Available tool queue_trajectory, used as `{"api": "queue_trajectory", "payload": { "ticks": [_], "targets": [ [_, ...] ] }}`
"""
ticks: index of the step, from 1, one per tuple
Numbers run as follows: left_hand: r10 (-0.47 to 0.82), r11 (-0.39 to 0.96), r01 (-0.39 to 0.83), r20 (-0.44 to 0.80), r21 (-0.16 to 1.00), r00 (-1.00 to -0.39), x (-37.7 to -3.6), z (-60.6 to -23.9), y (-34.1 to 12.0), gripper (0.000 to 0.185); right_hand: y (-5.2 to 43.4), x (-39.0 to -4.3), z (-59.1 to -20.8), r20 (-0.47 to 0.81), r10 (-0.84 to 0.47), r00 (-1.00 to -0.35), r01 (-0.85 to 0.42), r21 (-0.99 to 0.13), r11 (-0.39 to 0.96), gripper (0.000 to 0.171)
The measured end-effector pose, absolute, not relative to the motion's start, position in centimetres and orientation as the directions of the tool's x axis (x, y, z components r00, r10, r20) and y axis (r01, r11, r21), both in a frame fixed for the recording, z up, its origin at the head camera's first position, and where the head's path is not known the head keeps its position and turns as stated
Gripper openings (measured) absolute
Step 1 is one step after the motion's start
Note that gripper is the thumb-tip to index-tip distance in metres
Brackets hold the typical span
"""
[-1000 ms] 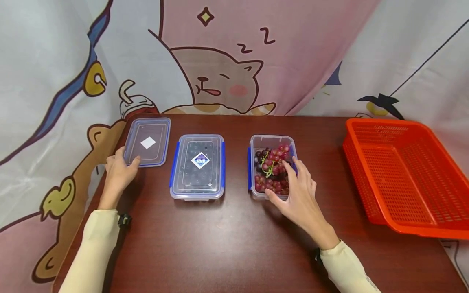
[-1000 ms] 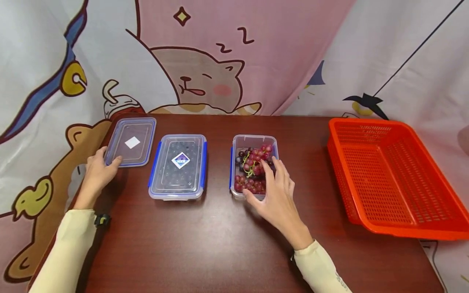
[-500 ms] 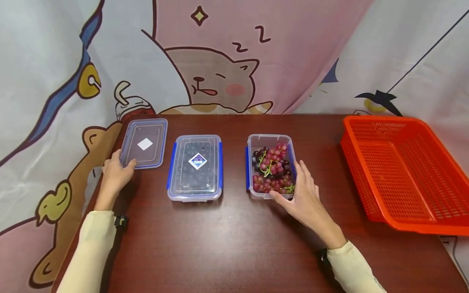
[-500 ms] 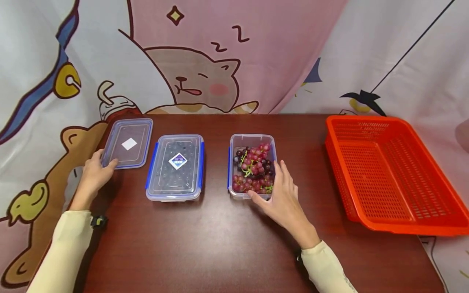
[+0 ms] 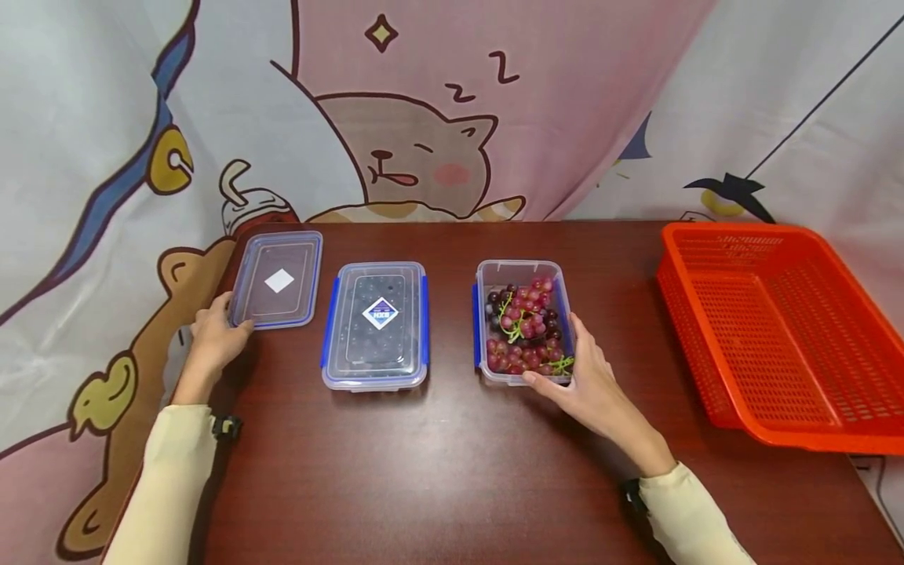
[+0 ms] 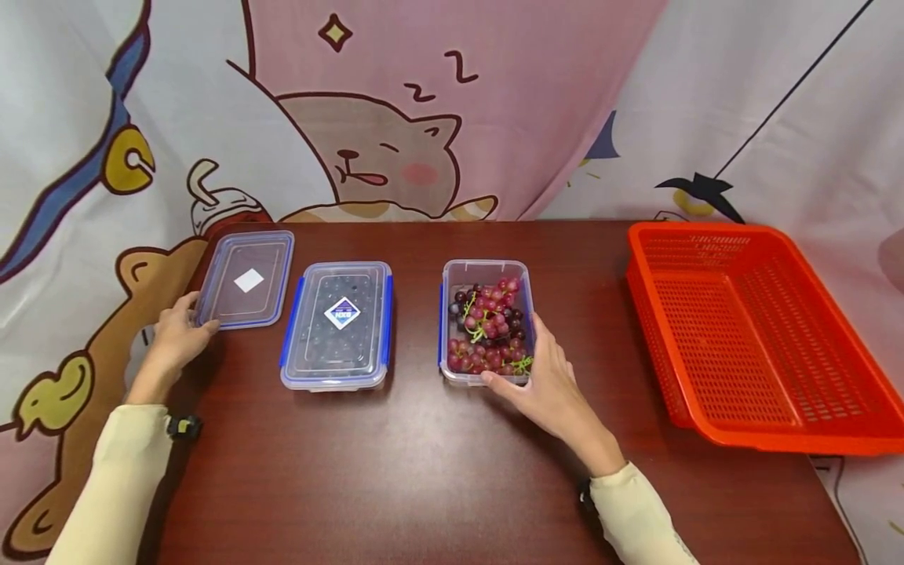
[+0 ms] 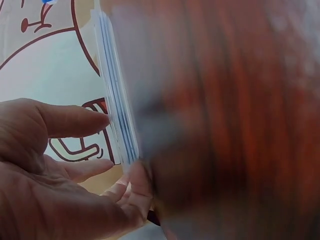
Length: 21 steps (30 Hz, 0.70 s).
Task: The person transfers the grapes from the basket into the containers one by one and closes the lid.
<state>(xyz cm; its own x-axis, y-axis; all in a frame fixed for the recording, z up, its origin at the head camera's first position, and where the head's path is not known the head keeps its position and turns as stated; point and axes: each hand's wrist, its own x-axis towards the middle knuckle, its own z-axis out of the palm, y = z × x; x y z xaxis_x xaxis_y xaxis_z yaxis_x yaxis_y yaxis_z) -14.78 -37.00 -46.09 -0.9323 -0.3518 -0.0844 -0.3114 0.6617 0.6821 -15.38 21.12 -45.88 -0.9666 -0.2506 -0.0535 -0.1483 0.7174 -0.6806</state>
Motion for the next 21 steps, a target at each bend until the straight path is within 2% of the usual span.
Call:
{"api": "queue_trajectory", "payload": {
  "ticks": [5,16,21],
  "targets": [
    [-0.367,0.644,-0.334,-0.106,0.688,-0.924,-14.7,-46.1,-37.4,0.073,21.3,-15.3,-45.6,-0.108,-0.239,-0.965,-0.103,-0.685,0.722,0.130],
    [-0.353,0.647,-0.307,-0.082,0.698,-0.932,-14.7,-46.4,-38.1,0.071,21.5,-15.4,-45.7,-0.078,-0.304,-0.949,-0.177,-0.666,0.725,0.128],
    [-0.332,0.653,-0.278,-0.064,0.704,-0.941,-14.8,-46.5,-38.1,0.069,21.5,-15.7,-45.9,-0.020,-0.345,-0.939,-0.240,-0.681,0.692,0.124]
  ]
}}
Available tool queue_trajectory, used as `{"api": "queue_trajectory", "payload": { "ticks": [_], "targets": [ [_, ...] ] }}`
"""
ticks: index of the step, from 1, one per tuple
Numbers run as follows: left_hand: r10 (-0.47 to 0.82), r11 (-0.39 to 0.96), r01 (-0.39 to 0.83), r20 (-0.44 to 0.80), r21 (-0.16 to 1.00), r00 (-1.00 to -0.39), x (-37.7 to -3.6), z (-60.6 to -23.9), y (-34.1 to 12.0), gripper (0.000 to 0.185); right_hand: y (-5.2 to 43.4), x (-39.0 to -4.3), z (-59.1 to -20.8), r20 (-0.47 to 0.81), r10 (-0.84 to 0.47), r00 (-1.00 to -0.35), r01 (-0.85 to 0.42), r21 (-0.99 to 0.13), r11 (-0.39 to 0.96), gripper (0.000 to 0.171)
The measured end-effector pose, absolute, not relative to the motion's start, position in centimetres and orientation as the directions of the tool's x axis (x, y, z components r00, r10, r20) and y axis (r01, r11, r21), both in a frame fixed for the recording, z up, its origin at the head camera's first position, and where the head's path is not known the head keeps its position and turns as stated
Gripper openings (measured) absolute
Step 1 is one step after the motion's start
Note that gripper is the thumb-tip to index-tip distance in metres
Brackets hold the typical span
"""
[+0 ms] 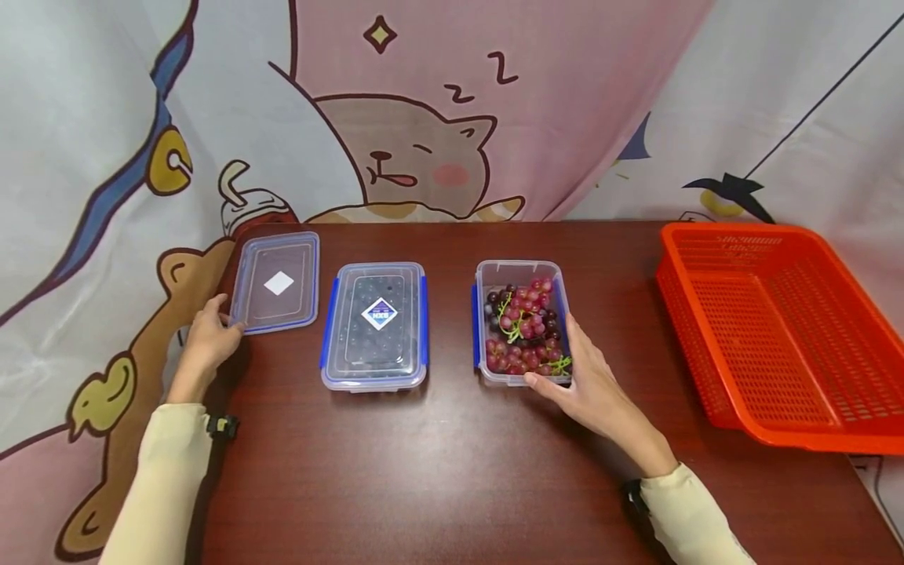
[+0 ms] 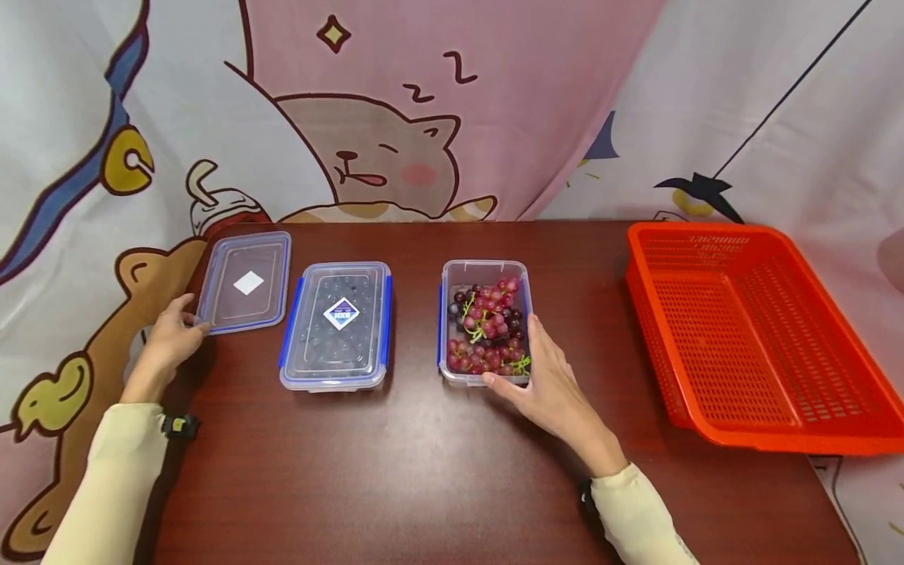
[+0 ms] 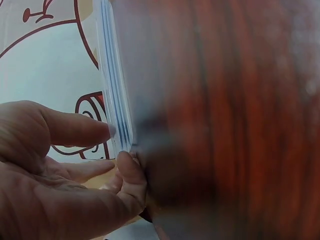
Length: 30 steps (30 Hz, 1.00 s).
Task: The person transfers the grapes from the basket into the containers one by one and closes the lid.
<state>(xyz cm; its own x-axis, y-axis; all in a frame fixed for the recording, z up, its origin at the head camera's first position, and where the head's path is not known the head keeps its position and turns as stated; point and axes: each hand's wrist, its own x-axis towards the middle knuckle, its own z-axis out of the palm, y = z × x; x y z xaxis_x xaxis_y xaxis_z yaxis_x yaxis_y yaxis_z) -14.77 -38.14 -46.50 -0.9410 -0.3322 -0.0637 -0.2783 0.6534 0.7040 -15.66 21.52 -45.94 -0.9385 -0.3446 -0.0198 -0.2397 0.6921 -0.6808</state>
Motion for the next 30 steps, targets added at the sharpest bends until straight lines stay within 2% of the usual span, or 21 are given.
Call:
{"api": "queue_trajectory", "payload": {
  "ticks": [5,14,22,26,30],
  "targets": [
    [-0.321,0.648,-0.265,-0.059,0.714,-0.945,-14.65,-46.73,-38.39,0.064,21.46,-15.75,-45.99,-0.005,-0.357,-0.934,-0.255,-0.692,0.676,0.123],
    [-0.299,0.605,-0.217,-0.033,0.766,-0.954,-14.74,-47.05,-38.86,0.068,21.42,-15.56,-45.67,-0.037,-0.345,-0.938,-0.221,-0.703,0.676,0.123],
    [-0.232,0.535,-0.193,-0.076,0.823,-0.970,-14.30,-46.77,-38.52,0.062,21.50,-15.60,-45.71,-0.047,-0.348,-0.936,-0.215,-0.706,0.674,0.124],
    [-0.213,0.419,-0.174,-0.090,0.891,-0.973,-14.22,-46.67,-38.44,0.054,21.53,-15.60,-45.70,-0.058,-0.343,-0.937,-0.205,-0.705,0.679,0.125],
    [-0.225,0.222,-0.131,-0.080,0.966,-0.971,-13.93,-46.64,-38.47,0.053,21.47,-15.64,-45.69,-0.077,-0.339,-0.938,-0.190,-0.704,0.684,0.125]
  ]
}}
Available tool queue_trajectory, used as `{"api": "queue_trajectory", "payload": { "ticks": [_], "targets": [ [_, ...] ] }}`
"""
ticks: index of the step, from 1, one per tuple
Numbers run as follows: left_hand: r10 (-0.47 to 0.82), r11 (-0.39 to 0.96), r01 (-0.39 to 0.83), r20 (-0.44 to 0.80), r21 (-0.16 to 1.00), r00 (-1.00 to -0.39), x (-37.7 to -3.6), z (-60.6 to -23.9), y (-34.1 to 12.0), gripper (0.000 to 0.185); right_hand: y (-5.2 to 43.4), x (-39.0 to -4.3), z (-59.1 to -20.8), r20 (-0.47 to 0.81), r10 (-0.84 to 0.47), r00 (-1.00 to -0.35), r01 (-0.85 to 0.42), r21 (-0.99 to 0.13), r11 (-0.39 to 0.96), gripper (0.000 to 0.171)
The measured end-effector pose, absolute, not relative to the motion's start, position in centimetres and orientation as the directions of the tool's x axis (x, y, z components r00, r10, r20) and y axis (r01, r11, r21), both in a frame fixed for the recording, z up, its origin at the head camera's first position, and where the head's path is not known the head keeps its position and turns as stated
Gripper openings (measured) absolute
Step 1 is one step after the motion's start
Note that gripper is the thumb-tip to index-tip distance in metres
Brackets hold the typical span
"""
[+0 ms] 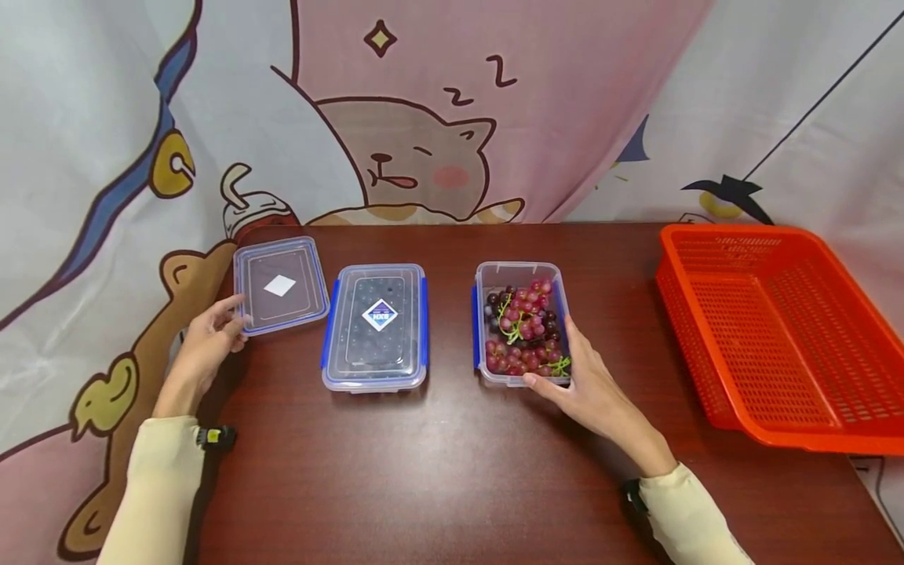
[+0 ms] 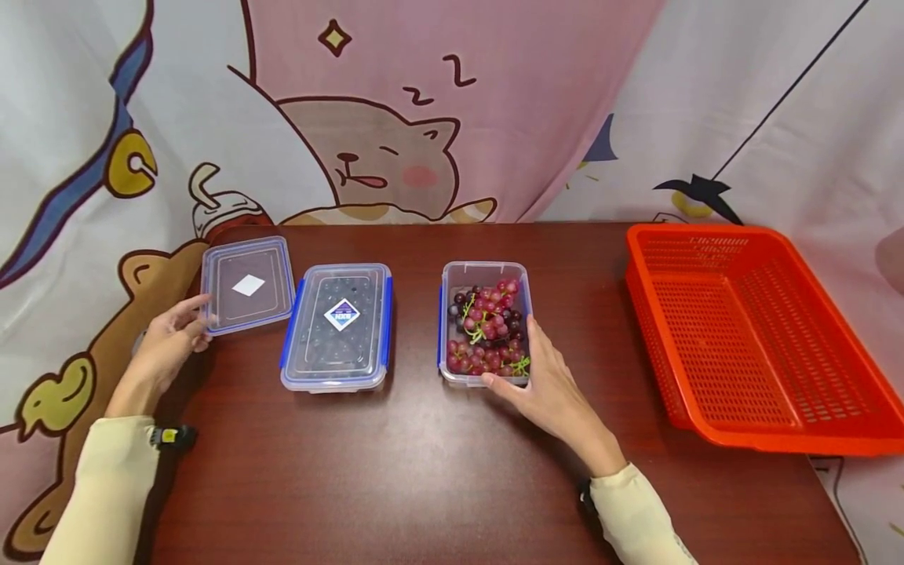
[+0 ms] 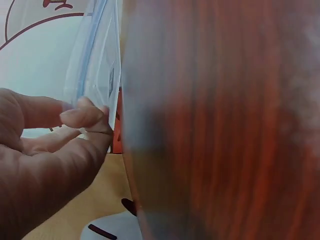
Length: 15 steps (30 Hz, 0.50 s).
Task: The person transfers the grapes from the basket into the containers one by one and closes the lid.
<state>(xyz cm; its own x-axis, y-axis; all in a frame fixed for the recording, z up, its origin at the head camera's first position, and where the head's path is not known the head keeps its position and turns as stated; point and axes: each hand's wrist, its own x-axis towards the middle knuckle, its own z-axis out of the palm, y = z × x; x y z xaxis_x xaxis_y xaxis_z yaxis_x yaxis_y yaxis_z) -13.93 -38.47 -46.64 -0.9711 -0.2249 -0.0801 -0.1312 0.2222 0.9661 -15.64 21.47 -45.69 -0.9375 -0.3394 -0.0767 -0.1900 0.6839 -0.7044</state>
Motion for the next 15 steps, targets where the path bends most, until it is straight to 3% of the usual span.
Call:
{"api": "queue_trajectory", "payload": {
  "ticks": [5,15],
  "targets": [
    [-0.229,0.006,-0.057,-0.054,0.998,-0.972,-13.52,-46.71,-38.36,0.053,21.48,-15.69,-45.84,-0.076,-0.338,-0.938,-0.188,-0.707,0.682,0.125],
    [-0.225,-0.140,0.025,-0.007,0.990,-0.974,-13.16,-45.92,-37.84,0.053,21.58,-15.73,-46.01,-0.090,-0.327,-0.941,-0.174,-0.698,0.695,0.126]
  ]
}}
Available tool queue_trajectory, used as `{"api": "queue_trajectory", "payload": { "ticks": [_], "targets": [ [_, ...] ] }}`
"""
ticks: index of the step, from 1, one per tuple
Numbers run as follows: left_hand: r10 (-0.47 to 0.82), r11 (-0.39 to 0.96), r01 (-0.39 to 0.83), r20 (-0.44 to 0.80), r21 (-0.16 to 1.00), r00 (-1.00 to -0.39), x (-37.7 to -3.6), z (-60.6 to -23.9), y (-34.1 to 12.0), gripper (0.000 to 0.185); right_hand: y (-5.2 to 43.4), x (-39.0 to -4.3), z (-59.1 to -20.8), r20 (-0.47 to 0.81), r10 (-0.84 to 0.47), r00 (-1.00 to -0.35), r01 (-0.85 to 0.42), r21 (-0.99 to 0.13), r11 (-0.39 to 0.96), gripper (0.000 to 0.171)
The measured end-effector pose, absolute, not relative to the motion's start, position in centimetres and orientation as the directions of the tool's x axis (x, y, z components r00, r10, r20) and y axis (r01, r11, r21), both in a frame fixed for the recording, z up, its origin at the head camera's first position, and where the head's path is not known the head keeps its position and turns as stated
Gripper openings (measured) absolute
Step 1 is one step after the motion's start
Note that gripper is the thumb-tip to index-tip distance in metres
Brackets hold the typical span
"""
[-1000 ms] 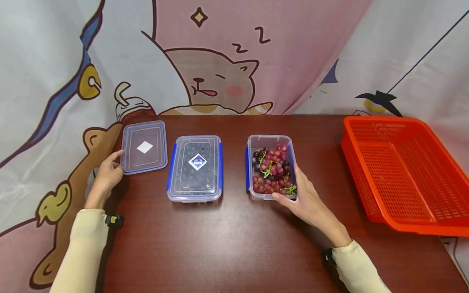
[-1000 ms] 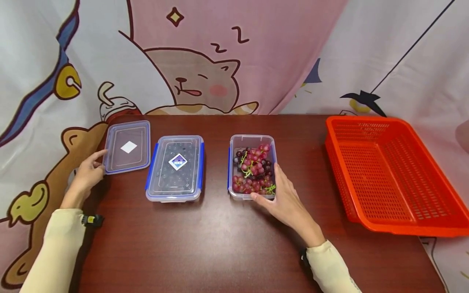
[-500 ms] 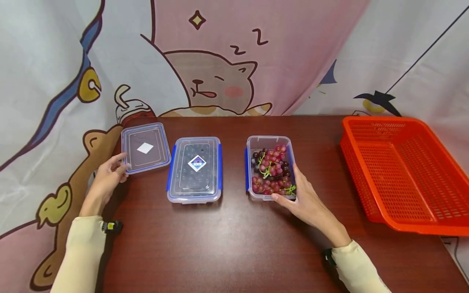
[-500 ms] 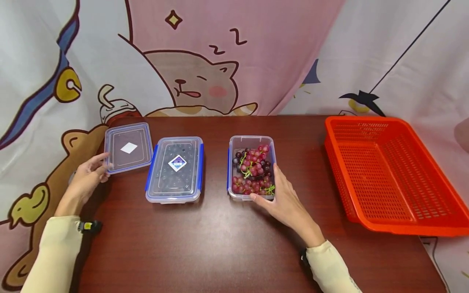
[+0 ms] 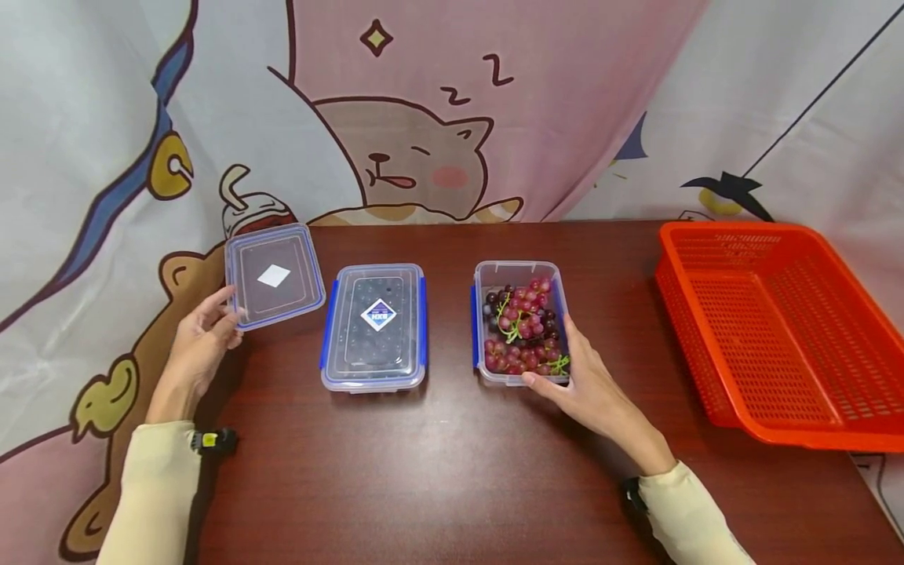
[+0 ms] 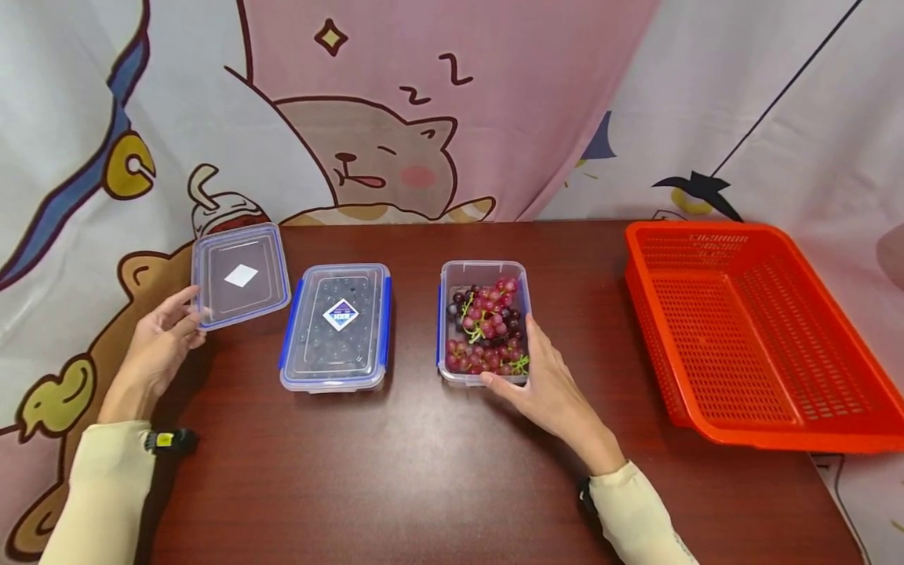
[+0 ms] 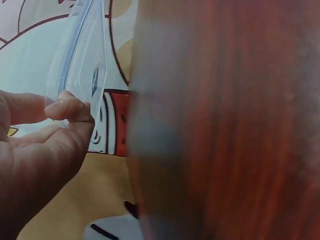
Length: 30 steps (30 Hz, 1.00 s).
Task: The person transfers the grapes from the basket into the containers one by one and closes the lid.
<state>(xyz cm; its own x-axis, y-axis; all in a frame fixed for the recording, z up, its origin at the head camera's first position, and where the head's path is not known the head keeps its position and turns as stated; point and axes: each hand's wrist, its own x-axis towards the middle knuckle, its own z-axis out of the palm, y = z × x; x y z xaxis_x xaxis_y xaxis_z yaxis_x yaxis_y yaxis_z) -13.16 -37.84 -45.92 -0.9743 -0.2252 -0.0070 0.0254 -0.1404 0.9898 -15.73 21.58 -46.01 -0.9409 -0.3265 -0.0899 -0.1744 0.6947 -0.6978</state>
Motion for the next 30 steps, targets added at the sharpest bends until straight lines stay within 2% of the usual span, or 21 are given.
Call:
{"api": "queue_trajectory", "payload": {
  "ticks": [15,30],
  "targets": [
    [-0.166,-0.249,0.084,0.042,0.965,-0.985,-13.3,-41.6,-34.9,0.057,21.6,-15.7,-45.9,-0.098,-0.326,-0.940,-0.167,-0.703,0.692,0.127],
    [-0.060,-0.094,0.073,0.067,0.993,-0.996,-13.4,-40.1,-31.2,0.059,21.5,-15.9,-46.0,-0.103,-0.331,-0.938,-0.161,-0.715,0.680,0.127]
  ]
}}
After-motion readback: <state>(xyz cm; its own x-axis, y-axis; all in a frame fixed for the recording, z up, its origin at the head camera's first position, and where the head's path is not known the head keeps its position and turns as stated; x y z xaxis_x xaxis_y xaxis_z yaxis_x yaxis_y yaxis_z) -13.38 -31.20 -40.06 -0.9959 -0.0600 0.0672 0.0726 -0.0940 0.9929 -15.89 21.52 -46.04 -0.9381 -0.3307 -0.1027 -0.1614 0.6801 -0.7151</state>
